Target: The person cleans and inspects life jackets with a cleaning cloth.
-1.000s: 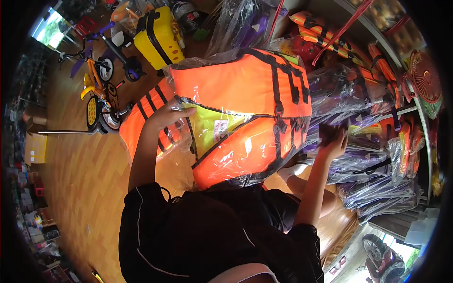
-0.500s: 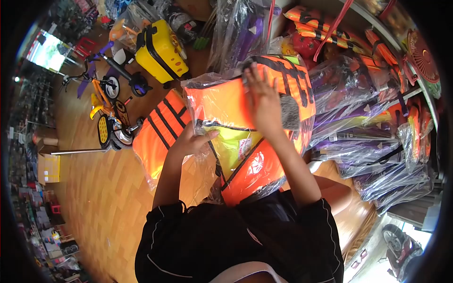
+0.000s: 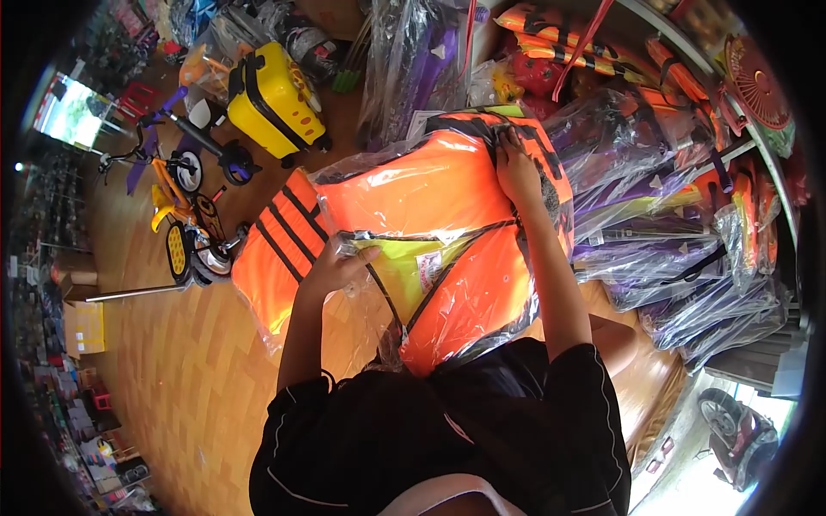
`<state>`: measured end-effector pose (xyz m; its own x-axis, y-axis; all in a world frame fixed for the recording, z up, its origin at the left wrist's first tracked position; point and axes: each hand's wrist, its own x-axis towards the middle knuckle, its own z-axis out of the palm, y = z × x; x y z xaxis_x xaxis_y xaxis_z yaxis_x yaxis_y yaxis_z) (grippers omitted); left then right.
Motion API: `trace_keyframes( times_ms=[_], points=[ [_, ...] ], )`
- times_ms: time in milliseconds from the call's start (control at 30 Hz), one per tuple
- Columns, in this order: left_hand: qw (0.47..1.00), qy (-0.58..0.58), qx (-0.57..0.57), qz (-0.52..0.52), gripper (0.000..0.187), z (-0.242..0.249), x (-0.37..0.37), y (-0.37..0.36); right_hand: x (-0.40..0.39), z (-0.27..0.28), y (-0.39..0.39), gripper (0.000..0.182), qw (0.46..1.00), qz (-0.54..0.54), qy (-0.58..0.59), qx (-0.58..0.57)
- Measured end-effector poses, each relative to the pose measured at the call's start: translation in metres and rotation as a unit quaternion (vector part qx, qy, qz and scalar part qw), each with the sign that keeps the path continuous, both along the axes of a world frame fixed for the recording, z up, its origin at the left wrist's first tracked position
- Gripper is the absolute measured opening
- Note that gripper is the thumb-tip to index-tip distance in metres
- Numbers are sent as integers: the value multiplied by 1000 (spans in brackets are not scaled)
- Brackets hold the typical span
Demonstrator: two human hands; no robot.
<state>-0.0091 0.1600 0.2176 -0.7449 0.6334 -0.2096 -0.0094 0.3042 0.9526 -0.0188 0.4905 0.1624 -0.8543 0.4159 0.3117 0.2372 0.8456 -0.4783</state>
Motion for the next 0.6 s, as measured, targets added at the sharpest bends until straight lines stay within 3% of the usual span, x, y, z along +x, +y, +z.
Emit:
trace_keyframes(
  times_ms=[100,167,200,267,333,400,600],
  points=[
    [1000,-5,-20,18,30,4,2,0,9,21,-7,34,996,6,32,-79],
    [999,-19,-35,35,30,9,3,0,10,34,-12,31,978,55,156,-128],
    [999,-33,-34,14,30,11,2,0,8,41,-17,31,978,57,157,-127],
    [998,-49,-36,-8,31,17,3,1,7,52,-34,28,953,172,246,-30],
    [997,-54,-42,-16,30,24,5,3,9,53,-41,28,951,202,234,10],
    [998,-51,-23,-12,29,19,6,2,11,46,-40,28,969,200,136,-54],
    [997,-58,29,33,26,5,11,-5,47,34,-31,24,973,193,125,-13]
  ],
)
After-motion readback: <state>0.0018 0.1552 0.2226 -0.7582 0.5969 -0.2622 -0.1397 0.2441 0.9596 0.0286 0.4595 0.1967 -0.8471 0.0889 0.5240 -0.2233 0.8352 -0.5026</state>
